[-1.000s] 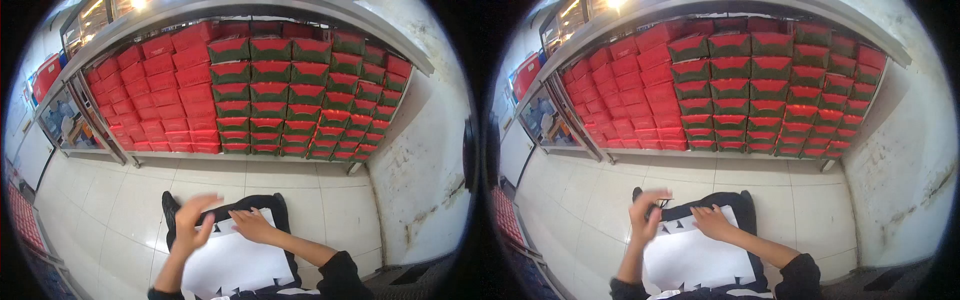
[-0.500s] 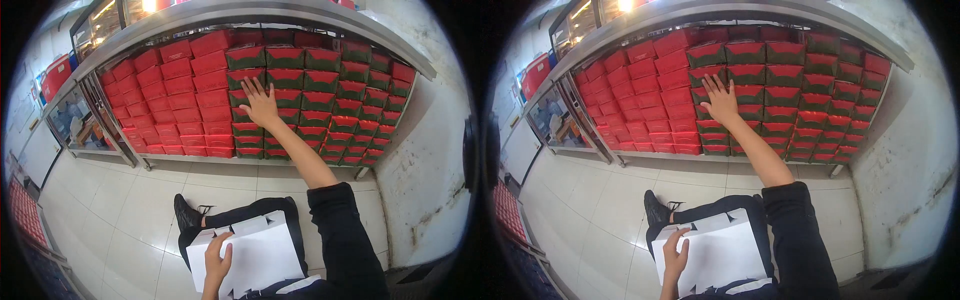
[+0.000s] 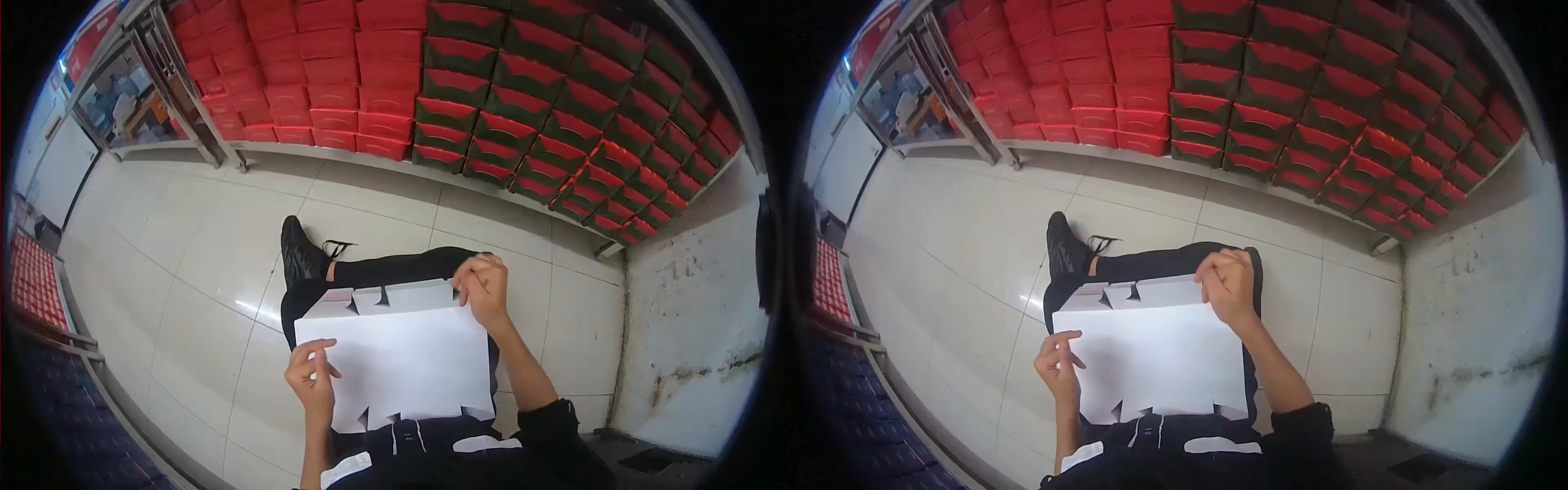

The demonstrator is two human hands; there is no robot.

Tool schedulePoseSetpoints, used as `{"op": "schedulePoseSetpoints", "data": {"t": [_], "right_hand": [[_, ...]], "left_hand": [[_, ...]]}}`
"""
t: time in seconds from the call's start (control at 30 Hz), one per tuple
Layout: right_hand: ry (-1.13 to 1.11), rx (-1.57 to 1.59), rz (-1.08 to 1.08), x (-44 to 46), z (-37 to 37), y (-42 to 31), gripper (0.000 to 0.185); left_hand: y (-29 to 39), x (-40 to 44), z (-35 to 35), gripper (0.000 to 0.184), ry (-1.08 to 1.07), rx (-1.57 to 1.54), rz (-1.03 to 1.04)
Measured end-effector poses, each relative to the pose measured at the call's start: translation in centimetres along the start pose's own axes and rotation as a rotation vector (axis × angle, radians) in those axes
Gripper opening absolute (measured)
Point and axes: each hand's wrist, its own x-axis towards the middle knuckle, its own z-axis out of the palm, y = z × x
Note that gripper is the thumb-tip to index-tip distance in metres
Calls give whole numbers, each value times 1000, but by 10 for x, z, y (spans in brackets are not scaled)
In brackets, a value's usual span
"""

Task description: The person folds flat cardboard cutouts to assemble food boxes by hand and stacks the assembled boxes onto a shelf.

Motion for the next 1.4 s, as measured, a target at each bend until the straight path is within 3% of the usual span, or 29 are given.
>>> {"op": "schedulePoseSetpoints", "data": {"t": [0.07,0.17,0.2,0.23,0.27,0.43,0.47,0.53,0.63,0.73,0.83,0.93,1.03,1.1,1.13,1.2,1.3,1.4], "right_hand": [[1,49,-58,-19,8,2,30],[19,72,-137,-22,23,-5,15],[124,-124,-245,-18,30,-12,11],[230,-323,-354,-16,33,-15,13],[226,-322,-354,-18,34,-12,13],[162,-238,-184,-22,36,-8,25],[159,-241,-183,-24,35,-2,25],[31,-188,-310,-28,34,15,31],[112,-354,-313,-36,41,19,37],[40,-530,-267,-28,45,-9,42],[-78,-718,-234,-40,53,4,46],[-49,-769,-191,-55,60,2,49],[-38,-953,-269,-68,64,14,54],[-20,-972,-319,-72,64,25,55],[2,-989,-371,-73,63,27,55],[11,-901,-316,-70,63,21,54],[-4,-801,-221,-59,61,7,54],[12,-796,-212,-62,63,8,52]], "left_hand": [[4,2,4,43,163,-74,-16],[-26,-6,-9,41,81,-197,-5],[-23,-4,-8,37,119,-180,20],[-23,-3,-8,37,119,-181,18],[-23,-2,-8,36,146,-166,94],[-9,6,-6,31,239,-149,192],[1,5,-3,29,312,-198,-35],[6,7,0,28,380,-244,-267],[-11,5,-4,22,440,-250,-38],[-43,-12,-24,27,252,-264,-197],[-40,-7,-23,34,202,-291,3],[-9,15,0,28,544,-187,220],[13,16,6,27,727,-375,45],[-9,1,-8,18,506,-180,-45],[-21,-9,-12,18,504,-181,-46],[-32,-22,-16,14,181,-507,106],[-17,-26,9,11,261,-509,-73],[13,-23,36,13,339,-391,-58]]}}
